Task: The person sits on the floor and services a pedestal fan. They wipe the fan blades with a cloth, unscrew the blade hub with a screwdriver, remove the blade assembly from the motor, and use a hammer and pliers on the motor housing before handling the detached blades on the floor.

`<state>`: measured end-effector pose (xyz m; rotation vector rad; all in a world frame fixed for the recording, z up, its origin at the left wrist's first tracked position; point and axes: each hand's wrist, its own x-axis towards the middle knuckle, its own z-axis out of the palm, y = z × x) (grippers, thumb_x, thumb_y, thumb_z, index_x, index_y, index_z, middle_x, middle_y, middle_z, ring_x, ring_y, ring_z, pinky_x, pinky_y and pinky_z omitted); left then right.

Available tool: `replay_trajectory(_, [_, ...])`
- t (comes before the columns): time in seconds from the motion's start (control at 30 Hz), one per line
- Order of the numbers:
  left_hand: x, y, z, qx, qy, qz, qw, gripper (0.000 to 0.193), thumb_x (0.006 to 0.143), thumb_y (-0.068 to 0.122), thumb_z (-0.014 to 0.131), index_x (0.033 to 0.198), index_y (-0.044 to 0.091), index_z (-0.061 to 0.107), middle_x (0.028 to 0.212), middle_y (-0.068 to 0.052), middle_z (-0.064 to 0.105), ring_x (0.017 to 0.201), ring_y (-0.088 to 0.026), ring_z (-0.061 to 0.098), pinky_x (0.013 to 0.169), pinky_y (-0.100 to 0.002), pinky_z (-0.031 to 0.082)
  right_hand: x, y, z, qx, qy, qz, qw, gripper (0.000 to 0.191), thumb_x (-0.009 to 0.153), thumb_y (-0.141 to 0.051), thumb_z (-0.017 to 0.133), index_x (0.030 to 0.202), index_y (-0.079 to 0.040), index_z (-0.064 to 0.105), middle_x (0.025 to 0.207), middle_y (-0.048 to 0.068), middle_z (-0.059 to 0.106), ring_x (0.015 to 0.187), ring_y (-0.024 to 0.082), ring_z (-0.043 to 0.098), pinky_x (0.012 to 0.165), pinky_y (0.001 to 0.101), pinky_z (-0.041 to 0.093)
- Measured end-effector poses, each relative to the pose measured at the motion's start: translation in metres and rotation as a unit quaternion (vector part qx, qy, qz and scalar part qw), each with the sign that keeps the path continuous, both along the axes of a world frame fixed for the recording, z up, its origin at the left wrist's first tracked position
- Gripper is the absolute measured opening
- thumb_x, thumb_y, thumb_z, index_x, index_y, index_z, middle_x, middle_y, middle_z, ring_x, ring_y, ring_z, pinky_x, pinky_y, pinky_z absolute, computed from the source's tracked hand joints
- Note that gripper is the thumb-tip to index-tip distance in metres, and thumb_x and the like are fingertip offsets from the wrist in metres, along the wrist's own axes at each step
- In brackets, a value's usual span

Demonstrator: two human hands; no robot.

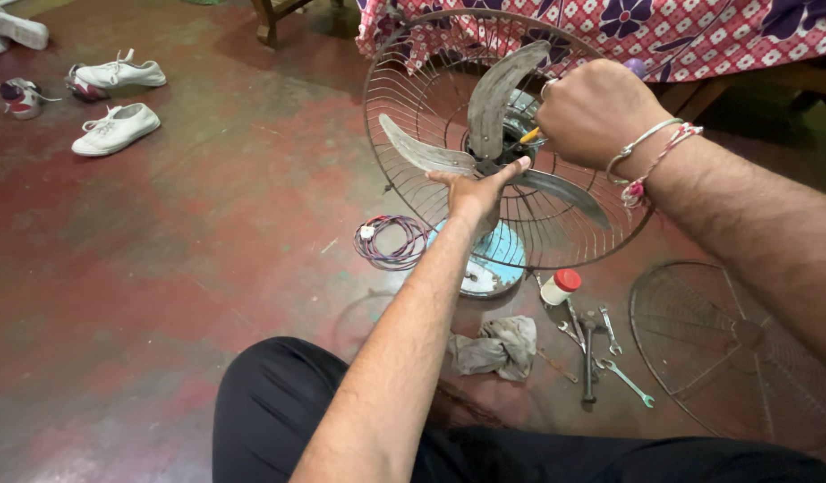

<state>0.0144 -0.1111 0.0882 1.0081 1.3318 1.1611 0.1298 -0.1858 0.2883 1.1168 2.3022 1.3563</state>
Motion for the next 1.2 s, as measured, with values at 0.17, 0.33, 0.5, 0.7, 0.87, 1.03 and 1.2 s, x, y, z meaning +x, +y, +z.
replay_trajectory(0.17, [-0.001,-0.001,0.001,0.003,0.016,-0.001,1.0,0.179,0.048,0.061,0.093,0.146,-0.016,-0.036,0.143,-0.038,0.05,0.133,-0.036,0.057,0.114,-0.03,0.04,-0.001,-0.001,0.001,0.006,-0.001,0.014,1.0,0.018,0.08,-0.025,0.067,0.068,-0.014,0.075,0.068,0.005,0.071,0.064,0.022,0.072,0.059,0.0345,0.057])
replay_trajectory(0.33, [0.0,-0.002,0.002,0.005,-0.007,0.007,1.0,0.179,0.047,0.058,0.094,0.146,-0.015,-0.036,0.143,-0.038,0.051,0.133,-0.035,0.058,0.114,-0.03,0.041,-0.002,-0.001,0.002,0.004,0.004,0.011,1.0,0.019,0.081,-0.025,0.067,0.068,-0.014,0.075,0.067,0.006,0.071,0.064,0.023,0.073,0.059,0.0347,0.057])
replay_trajectory(0.5, [-0.001,-0.003,0.005,0.005,-0.007,0.003,1.0,0.179,0.048,0.056,0.094,0.145,-0.015,-0.037,0.143,-0.037,0.051,0.133,-0.035,0.057,0.114,-0.03,0.04,0.0,-0.002,0.003,0.005,0.004,0.013,1.0,0.018,0.081,-0.025,0.067,0.069,-0.014,0.075,0.068,0.006,0.07,0.064,0.023,0.073,0.06,0.0348,0.057])
replay_trajectory(0.7, [-0.002,-0.005,0.006,0.011,-0.016,0.004,1.0,0.178,0.048,0.056,0.094,0.147,-0.014,-0.036,0.144,-0.038,0.05,0.134,-0.036,0.057,0.115,-0.03,0.04,0.0,-0.001,0.002,0.004,0.003,0.002,1.0,0.02,0.083,-0.024,0.067,0.068,-0.014,0.075,0.068,0.006,0.07,0.063,0.022,0.072,0.059,0.0344,0.057])
replay_trajectory(0.87, [-0.003,-0.006,0.008,0.005,-0.015,0.01,1.0,0.179,0.047,0.055,0.095,0.146,-0.014,-0.037,0.146,-0.038,0.047,0.135,-0.036,0.055,0.115,-0.031,0.04,0.0,0.0,0.002,0.01,0.024,0.024,0.999,0.018,0.082,-0.026,0.068,0.07,-0.014,0.075,0.066,0.006,0.07,0.063,0.024,0.072,0.059,0.0349,0.057])
replay_trajectory(1.03, [-0.003,-0.008,0.009,-0.012,-0.017,0.011,1.0,0.179,0.047,0.054,0.096,0.148,-0.011,-0.036,0.149,-0.037,0.044,0.137,-0.036,0.053,0.115,-0.034,0.04,0.001,0.003,0.0,-0.002,0.028,0.011,1.0,0.018,0.082,-0.023,0.067,0.07,-0.014,0.075,0.067,0.006,0.07,0.064,0.024,0.072,0.061,0.0352,0.057])
replay_trajectory(1.2, [-0.001,-0.006,0.008,-0.002,-0.004,0.016,1.0,0.179,0.047,0.056,0.096,0.148,-0.013,-0.034,0.149,-0.035,0.046,0.137,-0.035,0.054,0.116,-0.033,0.039,0.01,-0.002,-0.001,0.022,0.006,0.063,0.998,0.019,0.087,-0.027,0.065,0.075,-0.015,0.074,0.073,0.002,0.071,0.074,0.019,0.073,0.068,0.0326,0.056])
